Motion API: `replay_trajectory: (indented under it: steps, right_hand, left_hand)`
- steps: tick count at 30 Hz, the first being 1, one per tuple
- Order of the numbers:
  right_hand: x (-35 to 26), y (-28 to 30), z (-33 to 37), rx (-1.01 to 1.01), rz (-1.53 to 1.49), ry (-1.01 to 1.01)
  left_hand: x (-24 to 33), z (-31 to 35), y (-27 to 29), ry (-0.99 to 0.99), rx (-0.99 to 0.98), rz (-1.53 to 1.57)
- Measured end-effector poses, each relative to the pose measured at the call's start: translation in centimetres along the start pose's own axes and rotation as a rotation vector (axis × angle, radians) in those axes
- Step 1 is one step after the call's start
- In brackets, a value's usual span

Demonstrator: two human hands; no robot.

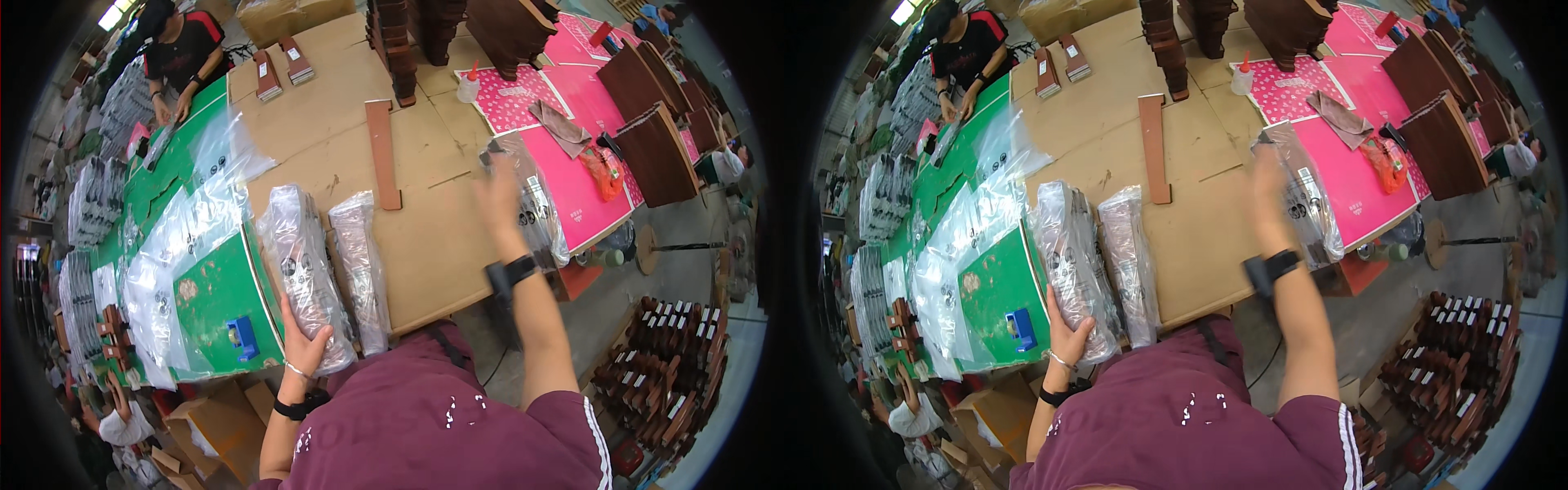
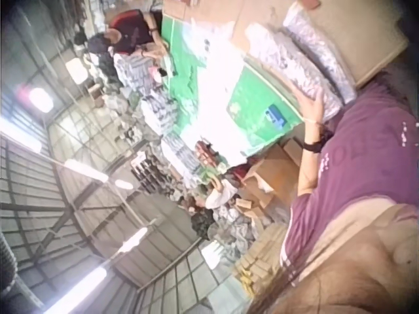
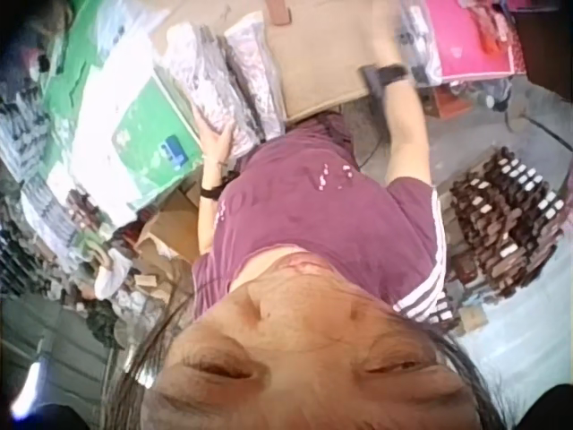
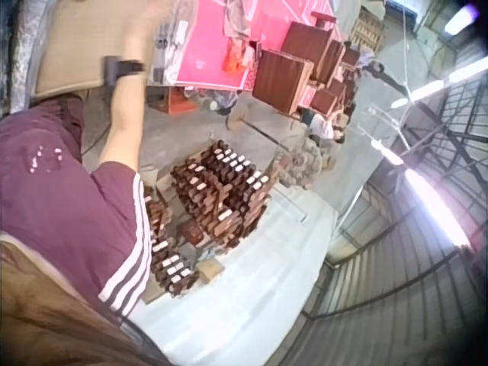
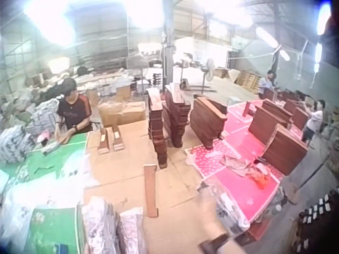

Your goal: Placing wooden furniture components into plastic bags and sealing them with tape.

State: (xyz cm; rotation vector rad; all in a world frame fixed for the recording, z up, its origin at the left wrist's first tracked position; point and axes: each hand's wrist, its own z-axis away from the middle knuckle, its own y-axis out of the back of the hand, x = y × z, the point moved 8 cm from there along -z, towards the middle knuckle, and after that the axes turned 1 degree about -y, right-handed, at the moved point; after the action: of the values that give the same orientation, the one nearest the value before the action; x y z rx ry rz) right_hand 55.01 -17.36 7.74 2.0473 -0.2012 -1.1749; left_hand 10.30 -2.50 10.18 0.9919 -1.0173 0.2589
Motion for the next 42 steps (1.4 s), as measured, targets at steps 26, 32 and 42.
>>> replay_trajectory:
  steps: [26, 32, 42]
  right_hand:
    - [-5.0, -2.3, 7.1, -0.618, -1.227, -0.575]
    - [-10.7, -7.7, 11.3, -0.818, -1.221, -0.685]
    - [-12.5, -14.3, 16.0, -0.579, -0.459, -0.432]
  left_hand:
    - [0.2, -0.2, -0.1, -0.114, -0.056, -0.211]
    - [0.4, -0.4, -0.3, -0.126, -0.086, -0.184]
    - [-0.2, -0.4, -0.3, -0.148, -0.078, -0.148]
